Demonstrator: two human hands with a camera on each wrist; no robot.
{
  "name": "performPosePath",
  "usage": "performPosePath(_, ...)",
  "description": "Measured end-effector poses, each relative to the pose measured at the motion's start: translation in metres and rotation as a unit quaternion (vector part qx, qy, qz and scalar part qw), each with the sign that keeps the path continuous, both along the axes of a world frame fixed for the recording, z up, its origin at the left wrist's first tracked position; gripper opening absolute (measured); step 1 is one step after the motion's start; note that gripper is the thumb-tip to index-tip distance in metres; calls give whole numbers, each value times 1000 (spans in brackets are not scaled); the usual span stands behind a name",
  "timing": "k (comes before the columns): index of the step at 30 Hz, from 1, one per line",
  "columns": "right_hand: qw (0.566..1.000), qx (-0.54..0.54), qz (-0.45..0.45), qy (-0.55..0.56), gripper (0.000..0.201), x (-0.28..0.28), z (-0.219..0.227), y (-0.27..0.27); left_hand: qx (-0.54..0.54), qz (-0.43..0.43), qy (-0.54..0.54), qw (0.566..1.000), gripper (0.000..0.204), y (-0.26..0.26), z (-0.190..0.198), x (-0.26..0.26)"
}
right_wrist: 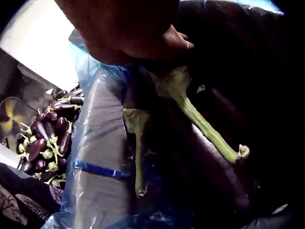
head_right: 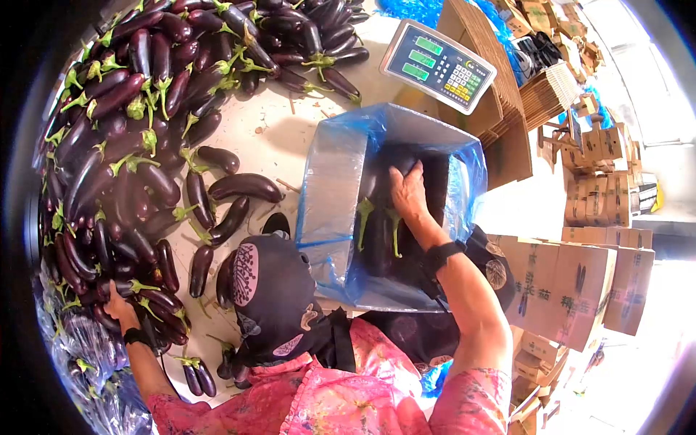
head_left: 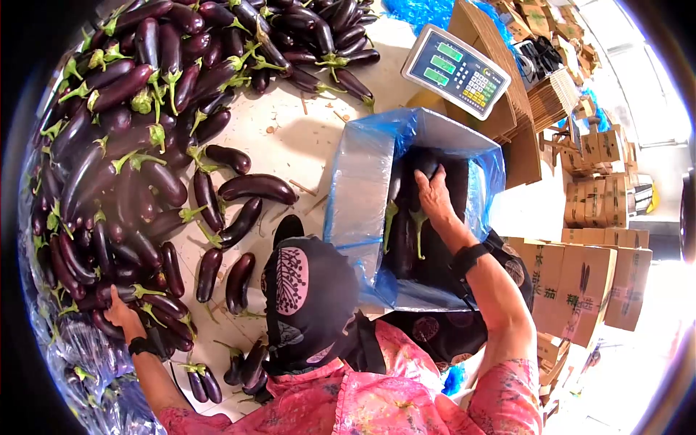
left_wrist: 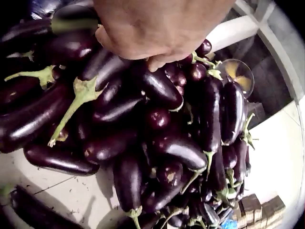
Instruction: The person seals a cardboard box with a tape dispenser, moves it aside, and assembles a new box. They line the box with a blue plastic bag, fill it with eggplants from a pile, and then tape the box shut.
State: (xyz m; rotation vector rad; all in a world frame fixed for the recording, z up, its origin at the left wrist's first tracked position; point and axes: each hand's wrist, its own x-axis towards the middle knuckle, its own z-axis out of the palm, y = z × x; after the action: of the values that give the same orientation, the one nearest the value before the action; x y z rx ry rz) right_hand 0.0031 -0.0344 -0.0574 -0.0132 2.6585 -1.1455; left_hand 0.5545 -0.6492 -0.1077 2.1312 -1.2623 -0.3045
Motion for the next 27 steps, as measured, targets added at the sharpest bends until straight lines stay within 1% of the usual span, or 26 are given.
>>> performPosePath(1,999,31,10,22,77,-3,-7,5,19,-4,66,998,95,-4,-2,8)
performPosePath(2,1000,26,1,6,78,0,-4,5,40,-10,131,990,94,-17,-18,28)
performPosePath(4,999,25,-14,-25,80,11,9,3,77,-51,200,975,90,-29,-33,40)
performPosePath(5,999,42,-6,-18,82,9,7,-1,87,-86,204,971,86,-31,-33,40)
performPosePath(6,997,66,-17,-20,83,9,5,-4,97,-123,208,966,82,-32,-31,35)
performPosePath(7,995,89,-29,-21,84,9,3,-9,47,-93,125,987,53,-33,-33,26)
performPosePath(9,993,112,-43,-1,87,14,1,-14,53,-103,192,975,58,-18,-13,7)
performPosePath(10,995,84,-45,-25,85,14,4,-11,57,-108,223,967,63,-9,-2,-1)
performPosePath(12,996,28,-47,-76,82,16,23,-7,5,-118,218,969,69,11,14,-20)
performPosePath(13,994,24,-43,-102,84,15,38,-6,-21,-121,216,969,72,20,20,-30)
performPosePath(14,994,46,-39,-87,84,12,34,-4,-48,-121,215,968,76,30,27,-38)
performPosePath(15,994,68,-34,-73,84,10,25,-3,5,-185,273,944,79,36,41,-40)
performPosePath(16,994,89,-26,-60,83,8,16,-2,33,-216,284,933,62,60,66,-63)
performPosePath(17,994,101,-12,-30,83,5,8,-1,49,-282,342,895,55,65,69,-70)
performPosePath(18,995,93,-1,-28,81,6,15,-4,63,-347,398,847,47,68,72,-78)
performPosePath(20,999,52,13,-9,84,6,16,3,94,-419,441,789,42,105,110,-135)
performPosePath(21,996,76,36,12,86,5,12,9,108,-445,450,767,44,109,118,-157)
performPosePath(22,994,102,33,17,85,5,18,12,122,-472,458,743,46,113,126,-178)
performPosePath(24,988,152,26,25,84,10,37,15,138,-500,477,709,49,130,153,-236)
performPosePath(25,980,178,46,78,82,11,40,22,155,-529,472,689,52,142,169,-264)
performPosePath(26,971,218,69,71,81,14,45,22,172,-557,465,666,55,157,185,-294)
performPosePath(27,960,258,91,64,80,18,53,21,179,-608,436,639,59,180,206,-324)
